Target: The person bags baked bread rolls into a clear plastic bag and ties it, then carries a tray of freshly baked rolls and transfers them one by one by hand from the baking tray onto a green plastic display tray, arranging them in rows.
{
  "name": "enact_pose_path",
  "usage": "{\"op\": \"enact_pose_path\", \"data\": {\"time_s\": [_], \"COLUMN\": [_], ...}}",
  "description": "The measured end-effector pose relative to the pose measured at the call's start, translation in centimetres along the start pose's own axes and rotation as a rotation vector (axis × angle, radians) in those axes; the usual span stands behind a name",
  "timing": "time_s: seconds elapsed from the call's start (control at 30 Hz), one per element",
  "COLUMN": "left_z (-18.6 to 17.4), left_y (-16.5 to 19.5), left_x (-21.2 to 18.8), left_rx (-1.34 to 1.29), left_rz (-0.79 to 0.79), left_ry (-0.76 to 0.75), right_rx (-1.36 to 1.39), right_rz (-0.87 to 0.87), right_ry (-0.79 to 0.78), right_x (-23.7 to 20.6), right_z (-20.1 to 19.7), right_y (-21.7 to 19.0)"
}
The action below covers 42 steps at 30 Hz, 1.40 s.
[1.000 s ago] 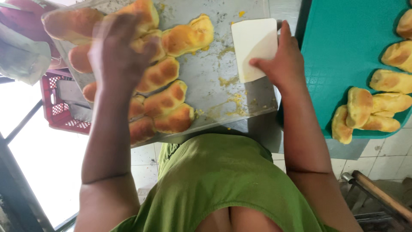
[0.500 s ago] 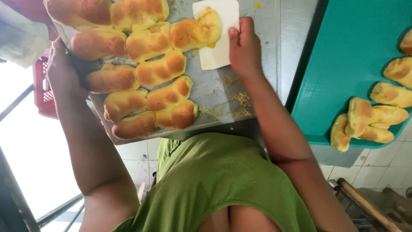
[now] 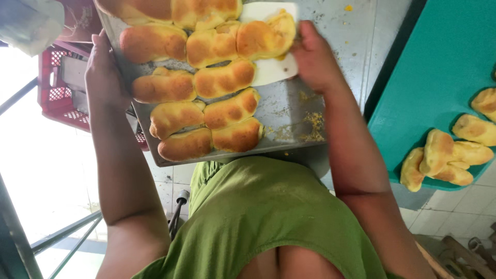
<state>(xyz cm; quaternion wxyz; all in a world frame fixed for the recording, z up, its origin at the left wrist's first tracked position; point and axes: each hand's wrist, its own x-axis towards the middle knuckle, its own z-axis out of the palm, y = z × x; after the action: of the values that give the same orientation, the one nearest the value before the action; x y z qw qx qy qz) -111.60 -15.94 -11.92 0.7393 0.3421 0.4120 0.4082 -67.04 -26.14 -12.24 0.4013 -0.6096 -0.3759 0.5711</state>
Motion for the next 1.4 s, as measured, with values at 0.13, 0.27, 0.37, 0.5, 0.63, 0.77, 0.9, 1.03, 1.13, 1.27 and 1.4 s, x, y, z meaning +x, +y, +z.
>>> {"op": "enact_pose_path", "data": {"time_s": [0.13,0.27,0.37,0.5,0.63,0.77,0.9,1.03,1.13,1.27,1.4], "left_z": [0.0,0.2,0.5,1.0,2.0,3.7,6.0,8.9,11.8,15.6,17.8], "left_y": [0.1,0.8,1.5,2.4,2.8,2.8,2.5,1.8,0.6,-0.5,-1.2], "left_x": [-0.1,0.2,0.5,1.1,1.3,0.5,0.2,0.6,0.8,0.8,1.3], "left_rx": [0.058,0.263,0.371,0.504,0.453,0.410,0.581,1.061,1.117,1.163,1.273], "left_rz": [-0.009,-0.071,-0.035,0.059,0.385,0.261,0.438,0.632,0.688,0.570,0.613], "left_ry": [0.057,0.255,0.393,0.518,0.333,0.409,0.271,0.236,0.073,-0.158,-0.289], "right_rx": [-0.048,-0.444,-1.175,-1.026,-1.187,-1.317,-1.261,-0.987,-0.885,-0.873,-0.963], "right_rz": [0.019,0.224,-0.497,-0.562,-0.570,-0.536,-0.456,-0.103,-0.021,0.354,0.228], "right_ry": [0.042,0.262,0.289,-0.022,-0.077,-0.049,-0.146,-0.347,-0.527,-0.578,-0.500], "right_x": [-0.9,-3.0,-3.8,-1.9,-0.2,0.3,0.8,3.4,6.2,8.2,7.9], "right_z": [-3.5,-5.1,-3.6,0.3,2.0,2.4,2.5,2.2,2.1,3.3,5.5], "right_y": [-1.2,-4.0,-4.9,-5.2,-6.6,-8.4,-9.7,-10.9,-11.5,-11.6,-11.4]}}
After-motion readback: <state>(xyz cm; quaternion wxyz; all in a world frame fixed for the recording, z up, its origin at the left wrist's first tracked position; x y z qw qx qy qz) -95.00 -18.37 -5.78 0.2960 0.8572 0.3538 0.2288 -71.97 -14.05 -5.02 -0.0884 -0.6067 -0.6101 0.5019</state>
